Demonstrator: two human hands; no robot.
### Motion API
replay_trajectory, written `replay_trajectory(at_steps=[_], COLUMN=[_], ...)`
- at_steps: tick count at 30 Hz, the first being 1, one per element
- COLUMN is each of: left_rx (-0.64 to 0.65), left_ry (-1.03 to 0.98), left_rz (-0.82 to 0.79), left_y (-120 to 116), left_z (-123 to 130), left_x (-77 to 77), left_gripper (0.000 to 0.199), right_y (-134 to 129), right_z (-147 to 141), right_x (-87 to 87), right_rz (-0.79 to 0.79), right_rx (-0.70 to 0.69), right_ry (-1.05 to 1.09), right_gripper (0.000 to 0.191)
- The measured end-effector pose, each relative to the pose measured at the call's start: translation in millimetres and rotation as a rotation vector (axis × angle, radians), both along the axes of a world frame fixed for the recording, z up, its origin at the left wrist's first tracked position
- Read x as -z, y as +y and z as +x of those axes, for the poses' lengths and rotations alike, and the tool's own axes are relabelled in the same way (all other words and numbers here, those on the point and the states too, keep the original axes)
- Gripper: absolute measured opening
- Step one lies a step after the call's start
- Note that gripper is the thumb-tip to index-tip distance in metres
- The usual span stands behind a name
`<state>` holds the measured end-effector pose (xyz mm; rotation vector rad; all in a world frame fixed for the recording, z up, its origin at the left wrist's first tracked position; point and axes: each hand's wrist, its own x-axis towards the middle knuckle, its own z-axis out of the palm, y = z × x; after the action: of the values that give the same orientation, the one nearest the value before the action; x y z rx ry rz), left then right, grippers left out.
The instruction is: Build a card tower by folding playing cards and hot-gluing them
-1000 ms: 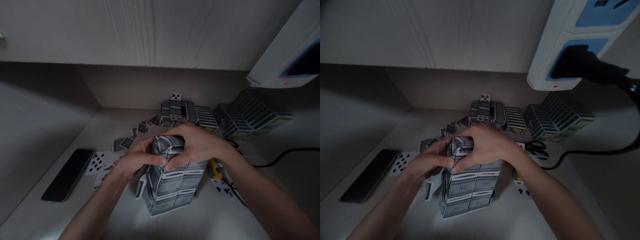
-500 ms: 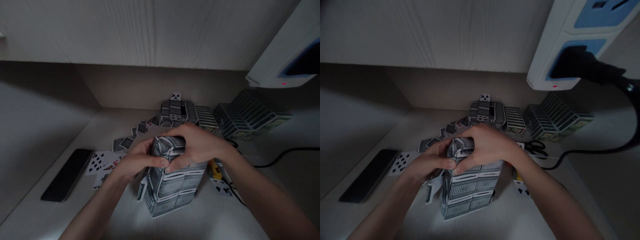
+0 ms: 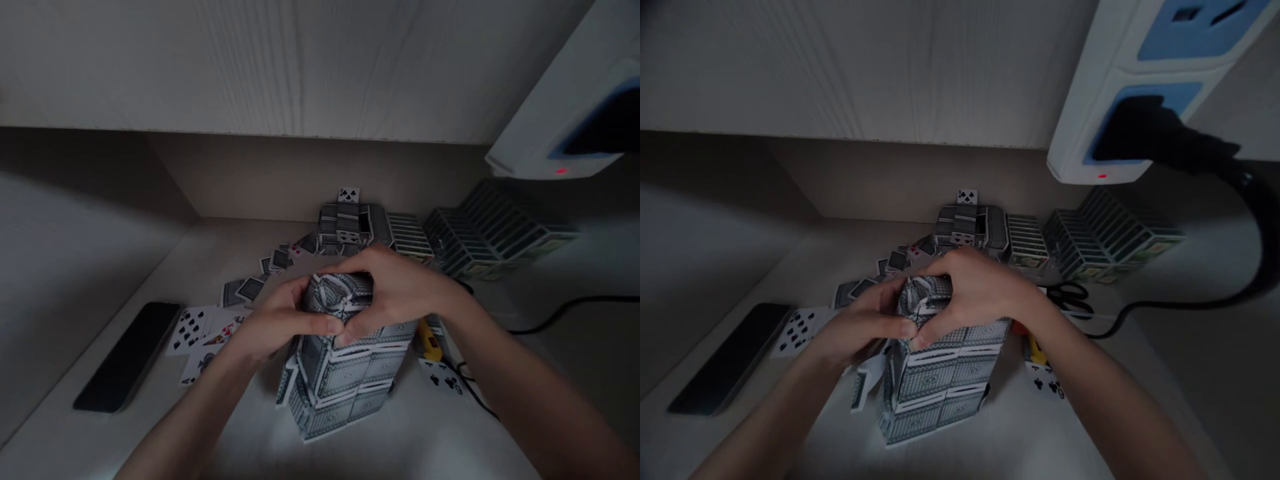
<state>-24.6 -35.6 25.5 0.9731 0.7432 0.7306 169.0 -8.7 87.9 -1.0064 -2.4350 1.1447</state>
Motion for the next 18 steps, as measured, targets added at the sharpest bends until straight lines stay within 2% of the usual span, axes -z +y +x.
replay_trajectory(at_steps=[6,14,18], left_rx=[0.053,0.078,0.134], left_ry=[-0.003,0.032,0.037], left_rz=[0.004,0.042,0.093], left_y=[4.9,8.4,14.0], left_z=[2.6,4.5,4.0], left_x=[3.6,-8.1,-10.9], left_gripper=[0.049,0.056,0.049], right_y=[0.8,-1.0,-5.0], right_z=[6.4,11.2,13.7], right_x=[0.4,1.0,1.4], right_rz=[0.011,-0.02,0.061], right_rx=[0.038,0.011,0.055], right_ry=[-0.066,-0.02,-0.023], right_gripper=[0.043,0.051,0.048])
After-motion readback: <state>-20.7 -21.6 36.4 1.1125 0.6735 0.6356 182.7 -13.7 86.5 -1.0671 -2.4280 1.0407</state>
